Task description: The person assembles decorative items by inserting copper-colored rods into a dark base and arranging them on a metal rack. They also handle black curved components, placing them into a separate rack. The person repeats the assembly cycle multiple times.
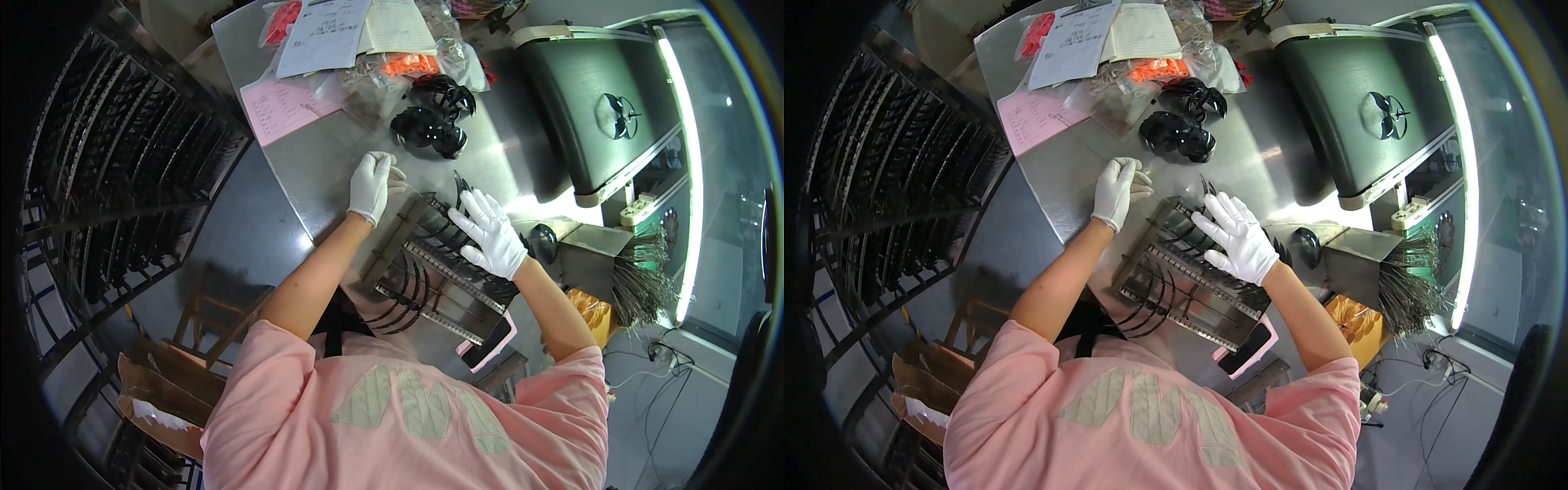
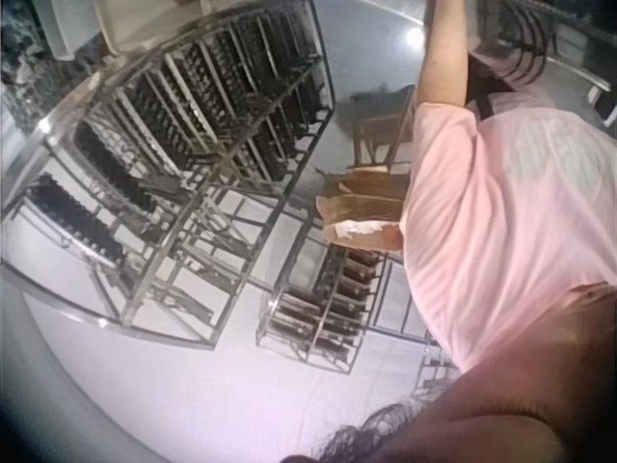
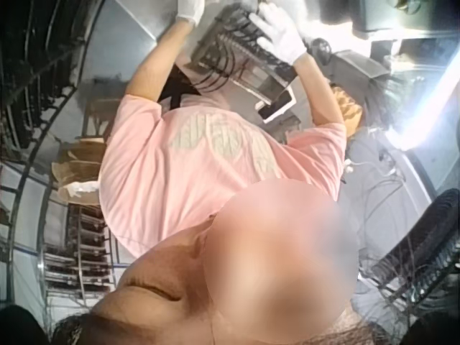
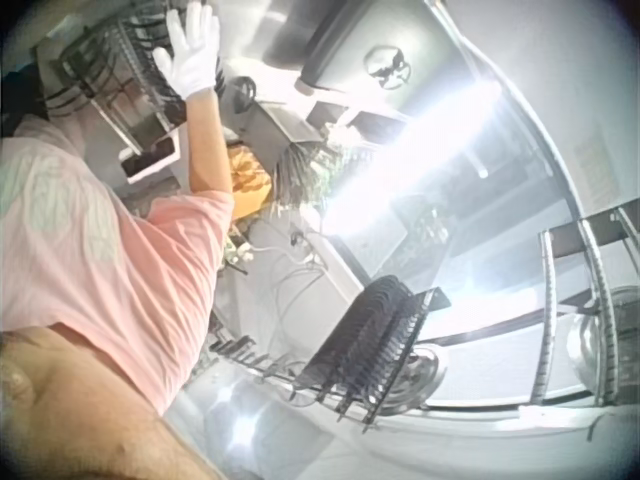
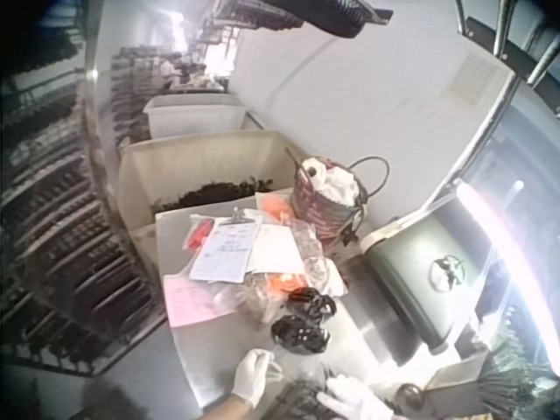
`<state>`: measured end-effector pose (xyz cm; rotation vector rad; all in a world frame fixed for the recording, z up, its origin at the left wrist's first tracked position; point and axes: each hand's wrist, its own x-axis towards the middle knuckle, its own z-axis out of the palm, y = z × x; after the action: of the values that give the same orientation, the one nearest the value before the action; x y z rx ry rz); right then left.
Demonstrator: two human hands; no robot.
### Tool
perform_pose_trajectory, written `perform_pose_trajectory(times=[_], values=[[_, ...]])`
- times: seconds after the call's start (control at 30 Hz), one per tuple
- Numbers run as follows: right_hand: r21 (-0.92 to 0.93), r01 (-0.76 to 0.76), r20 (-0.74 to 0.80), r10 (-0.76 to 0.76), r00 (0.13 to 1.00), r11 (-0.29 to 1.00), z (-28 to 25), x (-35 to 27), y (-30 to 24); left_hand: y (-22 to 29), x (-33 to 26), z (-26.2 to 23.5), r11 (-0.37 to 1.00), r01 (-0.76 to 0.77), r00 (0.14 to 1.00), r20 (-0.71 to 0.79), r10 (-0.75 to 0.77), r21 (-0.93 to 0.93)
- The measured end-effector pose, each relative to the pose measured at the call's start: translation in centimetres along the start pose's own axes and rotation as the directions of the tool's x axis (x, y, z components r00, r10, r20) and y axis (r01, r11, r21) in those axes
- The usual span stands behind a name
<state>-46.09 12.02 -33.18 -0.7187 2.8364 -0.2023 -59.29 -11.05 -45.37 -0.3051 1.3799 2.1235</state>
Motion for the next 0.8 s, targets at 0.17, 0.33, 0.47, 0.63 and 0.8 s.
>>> perform_pose_trajectory(times=[0.17,0.33,0.47,0.63,0.8], values=[[0.010,-0.009,0.010,0.009,1.000,1.000,-0.2,0.0,-0.2,-0.6,0.2,-0.8,1.000,0.009,0.999,0.038,-0.009,-0.008],[0.050,0.015,-0.070,-0.011,0.998,0.999,-0.3,0.6,-0.5,-0.8,-1.4,1.0,0.995,0.096,0.992,0.078,-0.096,0.003],[-0.004,-0.019,-0.002,0.019,1.000,1.000,-0.6,-0.5,-0.5,1.6,-2.5,1.8,0.970,0.160,0.966,0.171,-0.192,0.183],[-0.028,-0.025,-0.155,0.020,0.988,0.999,-0.5,-5.1,-0.1,4.6,0.2,-2.0,0.997,-0.009,0.988,-0.154,-0.003,-0.074],[0.043,-0.175,-0.076,0.178,0.981,0.984,1.3,-7.4,0.4,3.1,1.4,-3.0,0.983,0.175,0.980,0.108,-0.167,-0.064]])
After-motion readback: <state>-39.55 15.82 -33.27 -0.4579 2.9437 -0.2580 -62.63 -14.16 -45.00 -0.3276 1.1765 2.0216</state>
